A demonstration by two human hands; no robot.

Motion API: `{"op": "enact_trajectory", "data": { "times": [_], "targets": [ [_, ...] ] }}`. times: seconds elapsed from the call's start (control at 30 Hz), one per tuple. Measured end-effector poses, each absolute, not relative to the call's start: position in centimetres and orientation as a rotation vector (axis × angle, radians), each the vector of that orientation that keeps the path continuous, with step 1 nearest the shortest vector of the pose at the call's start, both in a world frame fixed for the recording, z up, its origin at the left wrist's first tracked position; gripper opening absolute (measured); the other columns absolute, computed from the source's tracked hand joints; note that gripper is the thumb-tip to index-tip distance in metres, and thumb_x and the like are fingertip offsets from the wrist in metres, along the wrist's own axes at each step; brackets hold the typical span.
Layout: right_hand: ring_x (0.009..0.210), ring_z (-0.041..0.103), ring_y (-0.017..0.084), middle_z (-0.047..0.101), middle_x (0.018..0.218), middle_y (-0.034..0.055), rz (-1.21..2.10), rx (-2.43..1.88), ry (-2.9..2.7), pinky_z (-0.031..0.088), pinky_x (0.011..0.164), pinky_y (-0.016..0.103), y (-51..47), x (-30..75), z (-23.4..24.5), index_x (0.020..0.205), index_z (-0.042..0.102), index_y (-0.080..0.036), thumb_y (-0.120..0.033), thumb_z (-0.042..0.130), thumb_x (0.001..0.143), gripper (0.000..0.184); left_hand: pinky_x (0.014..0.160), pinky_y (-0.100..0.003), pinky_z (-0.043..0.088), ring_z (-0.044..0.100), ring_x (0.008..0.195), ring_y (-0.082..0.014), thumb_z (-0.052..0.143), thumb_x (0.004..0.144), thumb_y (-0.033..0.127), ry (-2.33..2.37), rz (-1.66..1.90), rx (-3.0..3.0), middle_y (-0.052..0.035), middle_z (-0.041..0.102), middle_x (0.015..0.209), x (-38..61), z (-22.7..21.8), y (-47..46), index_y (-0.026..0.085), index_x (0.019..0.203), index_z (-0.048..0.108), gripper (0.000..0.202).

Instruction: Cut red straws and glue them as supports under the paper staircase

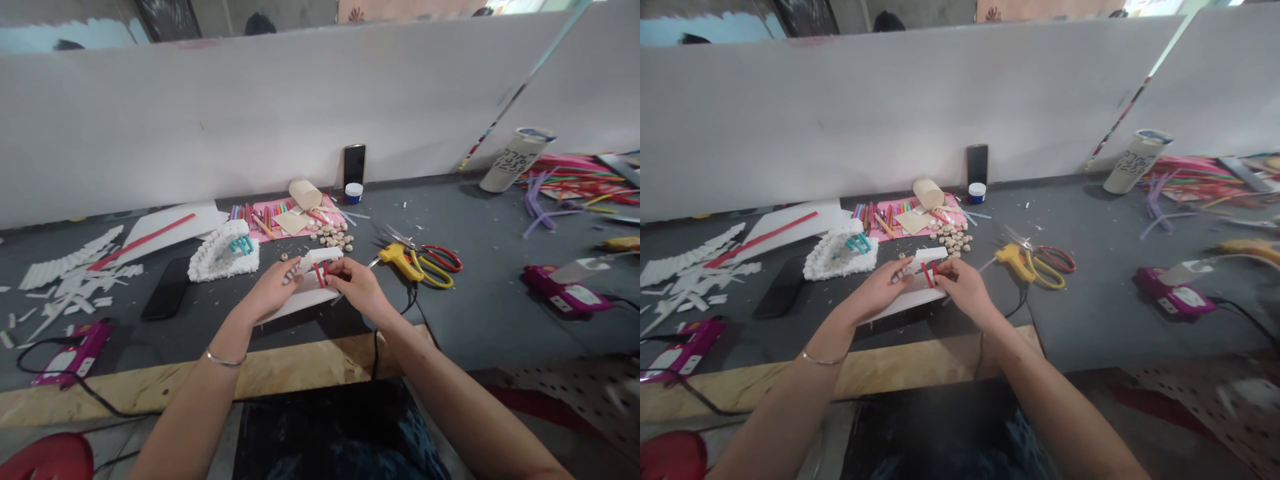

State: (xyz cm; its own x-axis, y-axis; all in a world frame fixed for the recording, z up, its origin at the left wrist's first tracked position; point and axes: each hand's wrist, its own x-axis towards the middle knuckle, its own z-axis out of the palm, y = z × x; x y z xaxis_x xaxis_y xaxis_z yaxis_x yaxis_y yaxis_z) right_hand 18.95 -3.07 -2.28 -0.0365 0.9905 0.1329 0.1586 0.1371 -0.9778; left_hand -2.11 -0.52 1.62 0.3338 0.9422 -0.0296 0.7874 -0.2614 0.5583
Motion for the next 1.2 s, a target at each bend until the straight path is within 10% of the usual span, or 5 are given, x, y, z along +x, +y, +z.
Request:
{"op": "enact_trajectory", "data": {
  "times": [1.2],
  "targets": [
    [0.083, 0.062, 0.024, 0.07, 0.086, 0.0105, 0.513, -1.596, -1.841, 0.043, 0.074, 0.032, -2.8, 18.7, -4.3, 0.089, 0.072, -0.018, -0.022, 0.06, 0.084, 0.014, 0.103, -0.043, 0.04, 0.052, 0.121, -0.0267, 0.054, 0.087, 0.032, 1.515, 0.631, 2.264, -0.0118, 0.055, 0.127, -2.3, -2.1, -0.1, 0.022, 0.137, 0.051, 0.05]
  ]
}}
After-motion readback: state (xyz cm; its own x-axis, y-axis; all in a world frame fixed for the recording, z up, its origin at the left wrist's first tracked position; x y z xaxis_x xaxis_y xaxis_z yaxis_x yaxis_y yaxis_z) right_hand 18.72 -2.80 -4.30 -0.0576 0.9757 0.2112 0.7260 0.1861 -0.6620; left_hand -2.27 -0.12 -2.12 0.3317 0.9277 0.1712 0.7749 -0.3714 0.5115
